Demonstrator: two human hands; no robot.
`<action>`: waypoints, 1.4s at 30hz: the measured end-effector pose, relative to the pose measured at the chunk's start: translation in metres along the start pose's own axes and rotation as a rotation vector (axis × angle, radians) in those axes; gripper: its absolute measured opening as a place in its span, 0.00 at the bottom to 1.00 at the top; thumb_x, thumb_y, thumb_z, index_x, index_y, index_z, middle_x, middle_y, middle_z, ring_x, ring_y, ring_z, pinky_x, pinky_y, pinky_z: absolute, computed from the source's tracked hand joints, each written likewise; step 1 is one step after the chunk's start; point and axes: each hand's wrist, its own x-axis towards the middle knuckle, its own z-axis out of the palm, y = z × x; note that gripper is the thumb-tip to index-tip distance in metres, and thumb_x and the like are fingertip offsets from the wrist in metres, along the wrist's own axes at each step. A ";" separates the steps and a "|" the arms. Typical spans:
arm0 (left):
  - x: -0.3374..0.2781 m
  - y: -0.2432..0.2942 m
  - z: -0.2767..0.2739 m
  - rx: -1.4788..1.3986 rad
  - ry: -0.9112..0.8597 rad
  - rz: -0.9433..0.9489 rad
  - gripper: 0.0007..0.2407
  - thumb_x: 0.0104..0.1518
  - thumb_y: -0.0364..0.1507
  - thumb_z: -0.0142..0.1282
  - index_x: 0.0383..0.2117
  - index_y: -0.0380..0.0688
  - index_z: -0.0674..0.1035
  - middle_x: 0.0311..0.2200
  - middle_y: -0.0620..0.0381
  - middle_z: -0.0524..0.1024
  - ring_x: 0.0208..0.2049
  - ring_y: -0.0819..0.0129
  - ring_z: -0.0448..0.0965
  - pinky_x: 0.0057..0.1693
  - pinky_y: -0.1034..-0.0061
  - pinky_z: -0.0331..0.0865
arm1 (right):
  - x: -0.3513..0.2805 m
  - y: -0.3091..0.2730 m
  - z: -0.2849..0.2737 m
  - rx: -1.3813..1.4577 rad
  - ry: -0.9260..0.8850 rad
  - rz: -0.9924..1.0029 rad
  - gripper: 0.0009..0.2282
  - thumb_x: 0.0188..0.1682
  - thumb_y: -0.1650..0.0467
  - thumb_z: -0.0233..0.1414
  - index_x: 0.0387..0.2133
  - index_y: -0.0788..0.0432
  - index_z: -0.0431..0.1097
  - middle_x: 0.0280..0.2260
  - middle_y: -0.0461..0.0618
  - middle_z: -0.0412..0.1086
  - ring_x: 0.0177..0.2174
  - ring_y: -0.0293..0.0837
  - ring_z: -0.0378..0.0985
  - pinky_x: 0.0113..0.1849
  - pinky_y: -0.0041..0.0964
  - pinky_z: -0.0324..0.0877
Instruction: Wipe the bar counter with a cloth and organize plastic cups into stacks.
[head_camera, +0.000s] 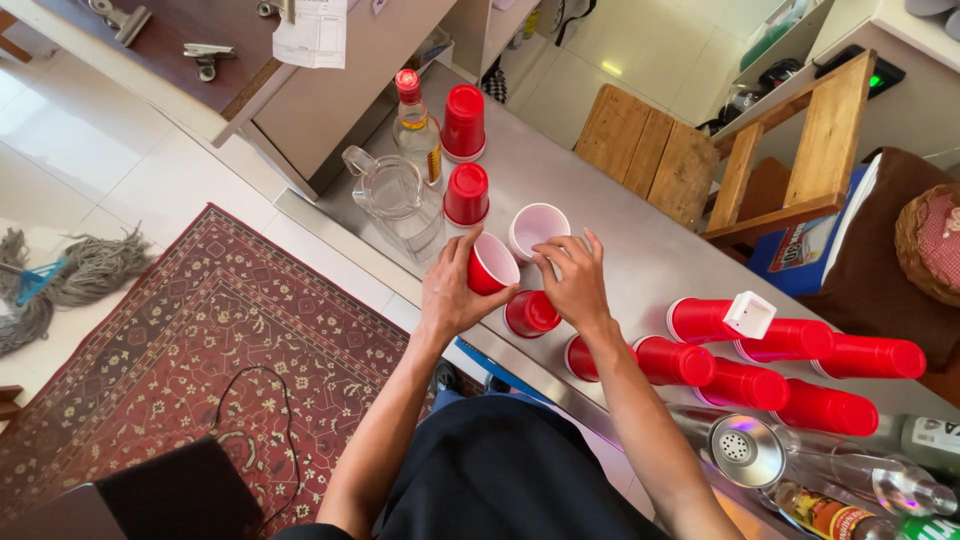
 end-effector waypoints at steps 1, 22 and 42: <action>0.001 0.000 0.000 -0.001 -0.002 0.002 0.40 0.41 0.44 0.73 0.62 0.40 0.67 0.51 0.44 0.74 0.52 0.47 0.76 0.55 0.58 0.72 | 0.001 -0.007 -0.004 -0.002 0.001 0.002 0.04 0.51 0.70 0.58 0.37 0.56 0.79 0.36 0.47 0.75 0.42 0.47 0.76 0.61 0.60 0.52; -0.003 -0.006 0.005 -0.021 -0.034 -0.012 0.42 0.40 0.41 0.74 0.64 0.40 0.64 0.51 0.46 0.73 0.51 0.52 0.77 0.56 0.60 0.71 | 0.019 -0.024 -0.035 0.165 0.187 -0.011 0.04 0.50 0.72 0.63 0.34 0.60 0.77 0.32 0.50 0.78 0.37 0.49 0.80 0.54 0.48 0.69; -0.017 -0.006 0.063 0.011 -0.452 0.043 0.38 0.40 0.48 0.70 0.58 0.44 0.69 0.52 0.42 0.74 0.51 0.46 0.77 0.53 0.54 0.72 | -0.002 0.039 0.034 0.012 -0.186 0.061 0.10 0.53 0.66 0.54 0.41 0.54 0.80 0.40 0.48 0.78 0.48 0.47 0.76 0.63 0.57 0.52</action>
